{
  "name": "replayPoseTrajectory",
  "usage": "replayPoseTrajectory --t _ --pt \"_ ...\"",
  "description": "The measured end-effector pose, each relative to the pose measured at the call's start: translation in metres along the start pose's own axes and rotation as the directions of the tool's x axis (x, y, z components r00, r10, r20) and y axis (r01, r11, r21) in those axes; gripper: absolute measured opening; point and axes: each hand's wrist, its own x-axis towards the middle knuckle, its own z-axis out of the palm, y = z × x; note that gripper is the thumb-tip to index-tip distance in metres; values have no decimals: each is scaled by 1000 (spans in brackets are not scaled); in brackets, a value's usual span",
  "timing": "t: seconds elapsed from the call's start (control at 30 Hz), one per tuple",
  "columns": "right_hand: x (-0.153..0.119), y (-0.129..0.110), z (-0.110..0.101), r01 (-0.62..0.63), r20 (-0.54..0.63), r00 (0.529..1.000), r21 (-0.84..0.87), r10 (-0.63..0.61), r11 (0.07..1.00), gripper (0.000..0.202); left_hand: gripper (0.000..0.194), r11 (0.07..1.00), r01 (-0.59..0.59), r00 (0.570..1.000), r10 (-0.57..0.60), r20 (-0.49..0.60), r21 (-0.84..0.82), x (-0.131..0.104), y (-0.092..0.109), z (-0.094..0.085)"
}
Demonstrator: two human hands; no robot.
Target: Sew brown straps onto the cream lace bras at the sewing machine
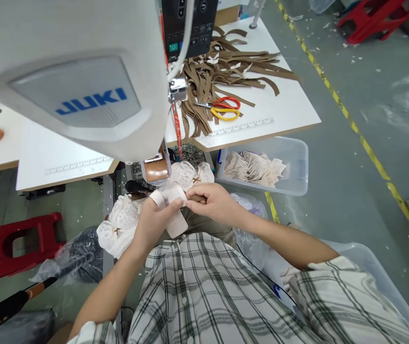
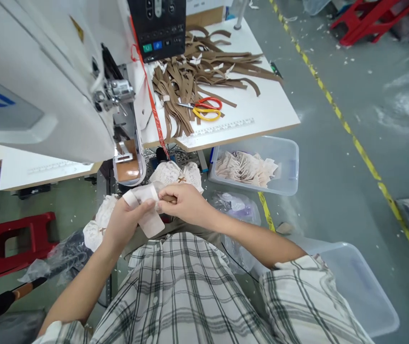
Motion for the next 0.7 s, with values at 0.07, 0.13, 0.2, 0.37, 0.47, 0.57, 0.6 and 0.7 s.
replayPoseTrajectory --t 0.07,0.13,0.2,0.37,0.47,0.57,0.6,0.7 --pt "5 -9 -6 -85 126 990 169 64 982 11 49 986 -89 996 85 -34 -139 -7 -11 -7" --pt "14 -21 -12 -177 215 970 307 114 935 15 74 934 -182 983 164 -84 -308 -14 -23 -9" --pt "25 -36 -17 -241 287 948 371 136 897 16 94 885 -215 977 187 -108 -413 -20 -28 -6" --pt "54 -81 -27 -253 518 854 327 51 910 11 101 874 -219 976 191 -106 -434 -32 -9 3" --pt "63 -102 -31 -211 568 823 255 31 944 8 97 912 -157 986 169 1 -380 -35 2 -1" --pt "67 -109 -33 -128 633 774 140 10 982 7 94 872 -276 959 279 -52 -405 -35 5 -15" --pt "68 -109 -33 -66 638 770 69 7 995 8 94 861 -330 943 320 -94 -387 -35 6 -23" --pt "76 -105 -30 211 560 828 -266 -28 940 10 93 896 -403 911 374 -172 -186 -28 10 -47"
